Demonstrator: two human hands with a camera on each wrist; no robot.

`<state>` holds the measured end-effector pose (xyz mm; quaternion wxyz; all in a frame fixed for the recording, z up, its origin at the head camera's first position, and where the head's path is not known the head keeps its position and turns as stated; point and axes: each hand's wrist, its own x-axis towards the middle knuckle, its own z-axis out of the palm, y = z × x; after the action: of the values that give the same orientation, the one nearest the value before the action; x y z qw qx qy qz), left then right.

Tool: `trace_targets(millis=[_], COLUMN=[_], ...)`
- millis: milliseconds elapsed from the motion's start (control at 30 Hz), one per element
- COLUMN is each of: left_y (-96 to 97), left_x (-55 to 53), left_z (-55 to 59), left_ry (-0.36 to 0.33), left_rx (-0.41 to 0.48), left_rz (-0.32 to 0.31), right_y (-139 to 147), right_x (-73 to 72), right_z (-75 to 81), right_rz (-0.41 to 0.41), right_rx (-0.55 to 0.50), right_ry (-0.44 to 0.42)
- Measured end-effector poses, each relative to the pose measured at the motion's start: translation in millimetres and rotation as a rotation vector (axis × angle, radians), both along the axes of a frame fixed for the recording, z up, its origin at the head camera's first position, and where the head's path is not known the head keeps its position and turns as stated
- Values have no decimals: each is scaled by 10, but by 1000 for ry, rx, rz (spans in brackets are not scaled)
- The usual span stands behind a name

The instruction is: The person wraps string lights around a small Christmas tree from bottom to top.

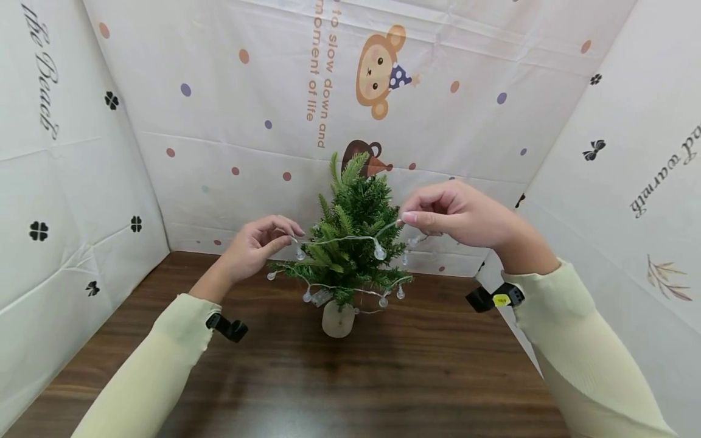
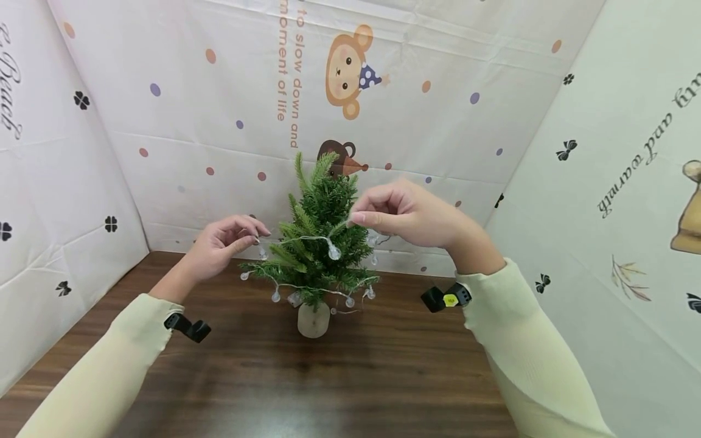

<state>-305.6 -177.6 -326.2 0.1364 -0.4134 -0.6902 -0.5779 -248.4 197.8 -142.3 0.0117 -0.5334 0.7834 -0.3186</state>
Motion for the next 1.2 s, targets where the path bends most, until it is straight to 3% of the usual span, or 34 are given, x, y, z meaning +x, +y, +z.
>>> trace_targets(millis=[133, 300, 533, 700, 800, 867, 1033, 1100, 1200], left_y=[4, 29, 21, 20, 13, 9, 12, 12, 0], left_x=[36, 74, 94, 95, 97, 105, 136, 152, 170], left_z=[32, 72, 51, -57, -115, -134, -98, -63, -22], left_ry=[38, 87, -24, -72, -77, -56, 82, 111, 70], left_rx=[-91, -145, 40, 132, 145, 109, -53, -49, 37], left_rz=[3, 2, 34, -18, -50, -55, -27, -34, -55], right_y=[113, 250, 107, 59, 97, 142, 293, 341, 354], right_x=[13, 19, -4, -15, -17, -16, -14, -22, -33], right_z=[-69, -165, -227, -274, -320, -350, -426, -456, -483], right_rz=[28, -15, -44, 107, 158, 148, 18, -23, -47], right_rx=[-18, -52, -163, -171, -122, -79, -2, -25, -97], right_ry=[-47, -47, -45, -93, -90, -79, -15, -25, -73])
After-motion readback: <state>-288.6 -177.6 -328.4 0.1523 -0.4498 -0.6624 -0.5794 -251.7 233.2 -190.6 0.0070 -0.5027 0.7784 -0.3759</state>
